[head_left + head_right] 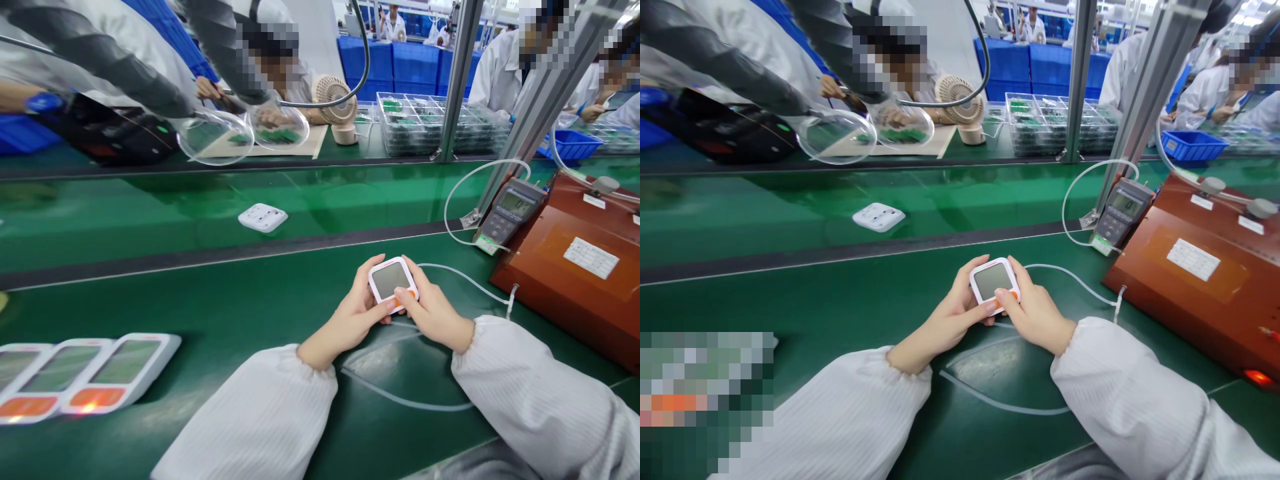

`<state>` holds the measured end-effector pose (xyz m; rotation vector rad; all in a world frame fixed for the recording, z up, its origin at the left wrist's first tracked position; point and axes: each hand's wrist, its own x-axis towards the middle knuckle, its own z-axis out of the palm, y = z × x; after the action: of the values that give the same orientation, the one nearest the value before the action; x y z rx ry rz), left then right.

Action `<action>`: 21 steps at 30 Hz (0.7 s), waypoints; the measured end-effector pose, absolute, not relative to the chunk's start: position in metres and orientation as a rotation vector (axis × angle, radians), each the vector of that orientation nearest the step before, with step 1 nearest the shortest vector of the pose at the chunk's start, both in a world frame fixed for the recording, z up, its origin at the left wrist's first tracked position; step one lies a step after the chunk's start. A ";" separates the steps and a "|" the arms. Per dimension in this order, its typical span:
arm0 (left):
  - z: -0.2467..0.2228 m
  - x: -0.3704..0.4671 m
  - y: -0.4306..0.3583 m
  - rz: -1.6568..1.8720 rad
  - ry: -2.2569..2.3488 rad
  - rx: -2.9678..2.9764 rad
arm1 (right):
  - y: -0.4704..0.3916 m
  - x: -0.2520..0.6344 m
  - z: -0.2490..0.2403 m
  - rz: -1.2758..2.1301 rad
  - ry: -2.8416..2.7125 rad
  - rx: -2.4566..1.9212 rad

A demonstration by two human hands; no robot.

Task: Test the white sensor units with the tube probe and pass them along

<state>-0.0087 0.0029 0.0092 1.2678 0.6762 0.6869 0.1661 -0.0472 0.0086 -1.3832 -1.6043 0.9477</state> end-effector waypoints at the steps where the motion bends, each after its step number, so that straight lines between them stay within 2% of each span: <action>1: 0.009 -0.008 0.003 0.696 0.676 1.265 | -0.047 0.166 0.008 0.947 -1.602 -1.380; 21: 0.011 -0.008 0.003 0.671 0.669 1.285 | -0.045 0.167 0.010 1.022 -1.571 -1.427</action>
<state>-0.0077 0.0032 0.0106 1.2852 0.6690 0.6712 0.1666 -0.0446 0.0101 -1.4269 -1.5712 1.0224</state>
